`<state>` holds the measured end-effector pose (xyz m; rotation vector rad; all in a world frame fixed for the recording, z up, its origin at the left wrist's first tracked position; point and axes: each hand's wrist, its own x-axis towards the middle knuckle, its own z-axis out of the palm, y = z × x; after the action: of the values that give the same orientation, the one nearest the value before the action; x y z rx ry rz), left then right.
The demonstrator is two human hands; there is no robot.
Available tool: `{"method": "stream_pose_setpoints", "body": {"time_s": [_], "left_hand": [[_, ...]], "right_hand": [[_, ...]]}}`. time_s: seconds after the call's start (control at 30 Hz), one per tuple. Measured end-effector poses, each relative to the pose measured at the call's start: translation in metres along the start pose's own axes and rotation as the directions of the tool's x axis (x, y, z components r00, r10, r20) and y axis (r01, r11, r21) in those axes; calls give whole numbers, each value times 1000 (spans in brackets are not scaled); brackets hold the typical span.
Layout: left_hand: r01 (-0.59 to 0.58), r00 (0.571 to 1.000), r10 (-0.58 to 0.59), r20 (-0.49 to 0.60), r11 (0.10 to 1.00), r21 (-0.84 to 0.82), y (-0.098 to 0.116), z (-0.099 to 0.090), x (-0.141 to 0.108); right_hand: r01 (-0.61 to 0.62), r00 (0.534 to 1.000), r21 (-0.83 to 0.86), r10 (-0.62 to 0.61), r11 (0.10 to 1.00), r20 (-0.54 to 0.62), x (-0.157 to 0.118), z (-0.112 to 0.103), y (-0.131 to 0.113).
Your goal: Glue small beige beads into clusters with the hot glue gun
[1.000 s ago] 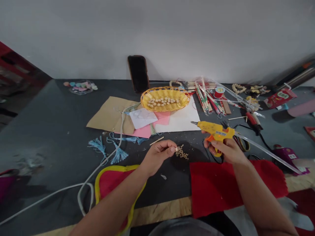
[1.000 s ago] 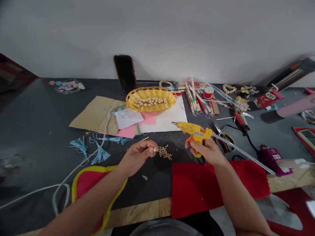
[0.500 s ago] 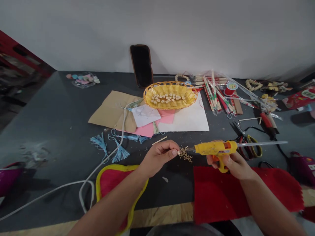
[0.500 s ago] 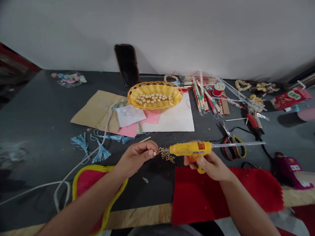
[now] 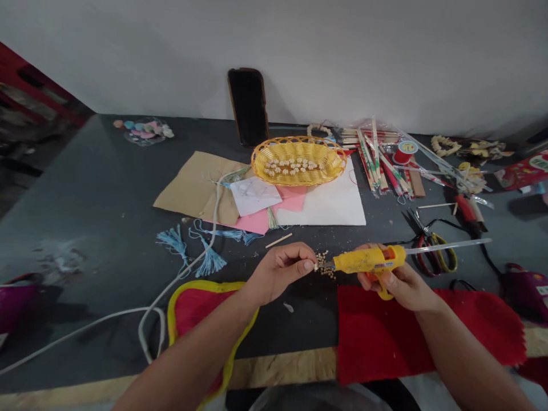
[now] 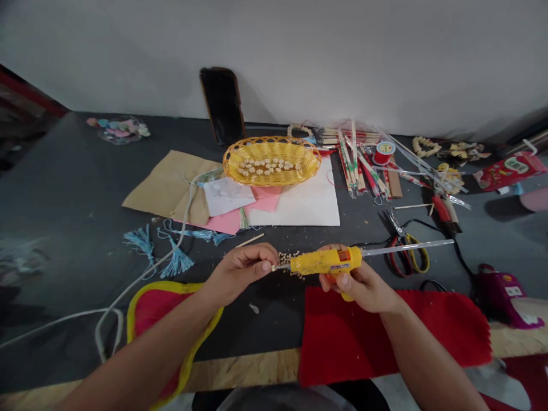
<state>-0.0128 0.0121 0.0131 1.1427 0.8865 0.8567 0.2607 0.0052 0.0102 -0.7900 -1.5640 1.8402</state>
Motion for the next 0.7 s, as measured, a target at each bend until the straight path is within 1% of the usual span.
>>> {"method": "stream_pose_setpoints", "body": {"time_s": [0.33, 0.53, 0.7], "left_hand": [[-3, 1000, 2, 18, 1000, 15, -4, -2, -1], [3, 1000, -3, 23, 1000, 3, -2, 0, -1], [-7, 1000, 7, 22, 1000, 16, -3, -1, 1]], "right_hand": [[-10, 1000, -78, 10, 997, 1, 0, -2, 1], [2, 1000, -78, -2, 997, -2, 0, -2, 1], [-17, 1000, -75, 17, 997, -4, -1, -2, 3]]}}
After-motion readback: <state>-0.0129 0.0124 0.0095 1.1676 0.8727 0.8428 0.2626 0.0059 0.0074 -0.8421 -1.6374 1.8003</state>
